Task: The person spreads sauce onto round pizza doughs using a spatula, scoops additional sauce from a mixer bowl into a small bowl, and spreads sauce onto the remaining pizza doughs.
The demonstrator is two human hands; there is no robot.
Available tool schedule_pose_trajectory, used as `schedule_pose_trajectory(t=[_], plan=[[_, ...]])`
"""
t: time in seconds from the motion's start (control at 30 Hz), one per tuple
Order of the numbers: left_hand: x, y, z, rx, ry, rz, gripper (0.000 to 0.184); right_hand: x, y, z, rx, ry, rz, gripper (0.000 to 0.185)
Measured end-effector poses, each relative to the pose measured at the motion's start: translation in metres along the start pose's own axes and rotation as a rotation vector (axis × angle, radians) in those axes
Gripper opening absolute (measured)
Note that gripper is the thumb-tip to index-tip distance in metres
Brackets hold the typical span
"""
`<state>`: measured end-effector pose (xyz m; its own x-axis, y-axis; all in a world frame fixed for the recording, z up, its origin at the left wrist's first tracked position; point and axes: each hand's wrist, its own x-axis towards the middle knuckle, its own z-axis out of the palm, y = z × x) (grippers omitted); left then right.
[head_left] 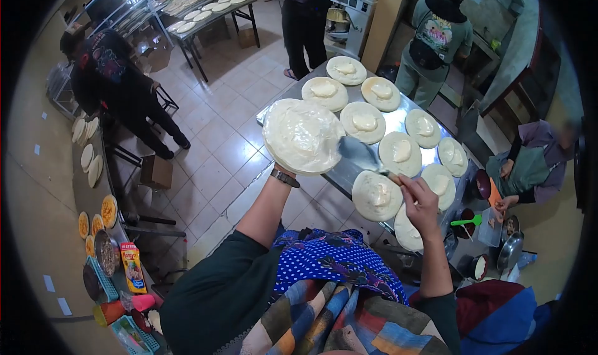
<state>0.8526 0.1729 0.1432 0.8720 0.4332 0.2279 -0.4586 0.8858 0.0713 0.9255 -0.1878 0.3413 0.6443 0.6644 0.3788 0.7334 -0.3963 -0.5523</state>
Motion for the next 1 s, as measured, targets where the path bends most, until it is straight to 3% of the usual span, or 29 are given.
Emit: schedule_pose_trajectory(t=[0.1,0.27,0.3,0.33,0.4,0.47,0.57,0.7,0.87,1.0], plan=[[0.003,-0.019,-0.014,-0.031,-0.073,-0.08,0.063,0.006,-0.017,0.025,0.0,-0.048,-0.335,0.035],[-0.018,-0.049,-0.041,-0.102,-0.211,-0.209,0.063,0.031,-0.037,0.059,-0.131,0.016,-0.387,0.035],[-0.029,-0.058,0.05,-0.042,-0.254,-0.27,0.063,0.038,-0.037,0.06,-0.173,0.036,-0.364,0.034],[-0.031,-0.057,0.047,-0.045,-0.251,-0.272,0.063,0.044,-0.036,0.059,-0.175,0.035,-0.36,0.034],[-0.03,-0.051,0.06,0.121,0.146,-0.298,0.069,0.059,-0.033,0.057,-0.202,0.099,-0.257,0.028],[-0.033,-0.056,0.061,0.045,0.051,-0.294,0.064,0.065,-0.019,0.055,-0.212,0.099,-0.195,0.024],[-0.029,-0.048,0.043,0.061,0.113,-0.216,0.063,0.06,0.002,0.048,-0.19,0.034,0.002,0.023],[-0.035,-0.025,0.015,0.088,0.209,-0.115,0.062,0.014,0.031,0.052,-0.056,-0.03,0.063,0.022],[-0.039,-0.016,-0.021,0.139,0.333,-0.061,0.061,-0.049,0.06,0.045,0.336,-0.359,0.568,0.022],[-0.052,-0.034,-0.049,0.169,0.414,-0.061,0.06,-0.074,0.069,0.042,0.565,-0.234,0.819,0.022]])
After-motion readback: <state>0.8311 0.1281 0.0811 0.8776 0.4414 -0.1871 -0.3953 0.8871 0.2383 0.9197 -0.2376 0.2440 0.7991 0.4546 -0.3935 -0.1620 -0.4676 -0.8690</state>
